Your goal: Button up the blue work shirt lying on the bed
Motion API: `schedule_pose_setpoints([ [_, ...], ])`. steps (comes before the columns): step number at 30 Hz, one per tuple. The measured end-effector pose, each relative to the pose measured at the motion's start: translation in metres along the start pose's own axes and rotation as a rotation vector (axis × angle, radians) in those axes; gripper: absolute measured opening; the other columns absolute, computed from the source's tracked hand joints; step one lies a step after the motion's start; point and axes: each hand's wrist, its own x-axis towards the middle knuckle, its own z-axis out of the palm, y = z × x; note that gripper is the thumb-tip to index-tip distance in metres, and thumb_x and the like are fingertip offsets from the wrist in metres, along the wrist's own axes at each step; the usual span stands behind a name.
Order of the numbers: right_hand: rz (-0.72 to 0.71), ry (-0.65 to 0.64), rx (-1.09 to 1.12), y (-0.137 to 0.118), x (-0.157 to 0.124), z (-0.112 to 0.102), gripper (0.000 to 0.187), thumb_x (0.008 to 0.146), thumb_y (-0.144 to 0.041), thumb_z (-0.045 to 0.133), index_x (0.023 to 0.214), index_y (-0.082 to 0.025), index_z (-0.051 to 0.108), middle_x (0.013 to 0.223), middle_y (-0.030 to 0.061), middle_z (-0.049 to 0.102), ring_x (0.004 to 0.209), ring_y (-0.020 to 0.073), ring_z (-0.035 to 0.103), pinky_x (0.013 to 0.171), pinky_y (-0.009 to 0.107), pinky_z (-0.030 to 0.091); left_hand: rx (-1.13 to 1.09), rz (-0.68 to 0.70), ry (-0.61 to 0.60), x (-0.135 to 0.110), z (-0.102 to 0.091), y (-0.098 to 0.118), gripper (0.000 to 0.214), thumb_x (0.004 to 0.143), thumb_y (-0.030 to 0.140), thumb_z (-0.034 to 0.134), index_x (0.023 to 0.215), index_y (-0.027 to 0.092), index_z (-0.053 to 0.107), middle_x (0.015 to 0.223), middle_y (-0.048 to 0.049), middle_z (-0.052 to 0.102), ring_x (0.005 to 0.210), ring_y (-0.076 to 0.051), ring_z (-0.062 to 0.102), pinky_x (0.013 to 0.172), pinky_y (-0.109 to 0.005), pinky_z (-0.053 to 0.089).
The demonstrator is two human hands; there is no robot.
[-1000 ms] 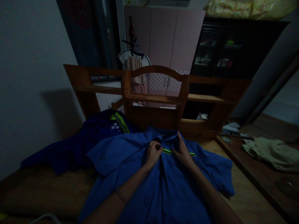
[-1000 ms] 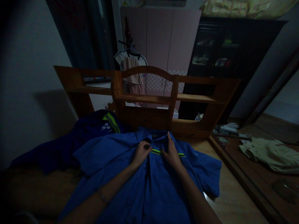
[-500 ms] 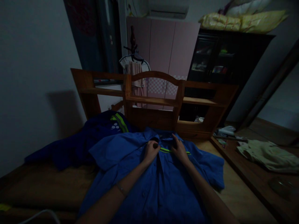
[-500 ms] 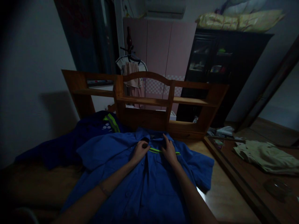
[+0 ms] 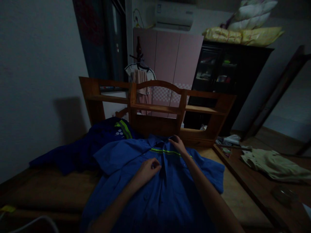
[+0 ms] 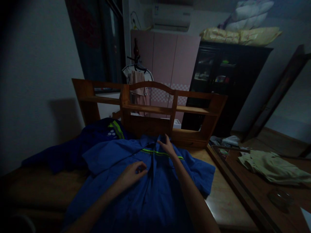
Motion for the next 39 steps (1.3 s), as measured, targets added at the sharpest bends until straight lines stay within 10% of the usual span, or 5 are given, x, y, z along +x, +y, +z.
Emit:
schedule_pose_setpoints([
  [8,-0.096,-0.166,-0.002,-0.035,-0.028,0.003,0.082,0.071,-0.023,0.069,0.144,-0.022,0.032,0.100,0.0053,0.069,0.091,0.0214,0.067,0.084,0.034,0.048,0.293,-0.101,-0.024,-0.072,-0.001,0.012,0.036,0.080,0.032,0.058,0.114,0.021,0.061,0.112,-0.0099,0.060,0.098,-0.024,0.058,0.086,-0.033,0.043],
  [15,0.037,-0.089,0.044,-0.051,-0.120,-0.004,0.028,0.080,-0.026,0.056,0.103,-0.016,0.066,0.086,0.0082,0.070,0.071,0.0202,0.067,0.066,0.030,0.050,0.253,-0.059,-0.091,-0.023,-0.002,-0.002,0.020,0.082,0.027,0.052,0.097,0.019,0.062,0.097,-0.0067,0.061,0.094,-0.021,0.057,0.086,-0.032,0.041],
  [20,0.135,-0.115,0.159,-0.060,-0.173,0.020,0.033,0.085,-0.029,0.046,0.107,-0.015,0.067,0.074,0.0049,0.070,0.063,0.0198,0.067,0.054,0.027,0.050,0.255,-0.089,-0.117,0.005,0.008,-0.017,0.007,0.071,0.018,0.058,0.078,0.018,0.060,0.080,-0.0034,0.062,0.084,-0.021,0.059,0.077,-0.030,0.043],
  [27,0.186,0.030,0.373,-0.069,-0.181,0.038,0.032,0.078,-0.029,0.059,0.108,-0.018,0.065,0.082,0.0053,0.070,0.073,0.0207,0.067,0.064,0.029,0.052,0.172,-0.172,-0.282,0.031,0.016,-0.023,0.011,0.070,0.015,0.053,0.078,0.016,0.060,0.062,0.0007,0.064,0.052,-0.014,0.061,0.050,-0.022,0.043],
  [39,0.157,0.016,0.137,-0.076,-0.186,0.037,0.026,0.077,-0.017,0.059,0.099,-0.024,0.072,0.084,0.0040,0.061,0.073,0.0184,0.062,0.064,0.026,0.047,0.098,-0.106,-0.696,0.077,-0.010,-0.034,0.007,0.059,0.013,0.060,0.063,0.017,0.064,0.055,0.0022,0.064,0.052,-0.013,0.060,0.048,-0.018,0.042],
])
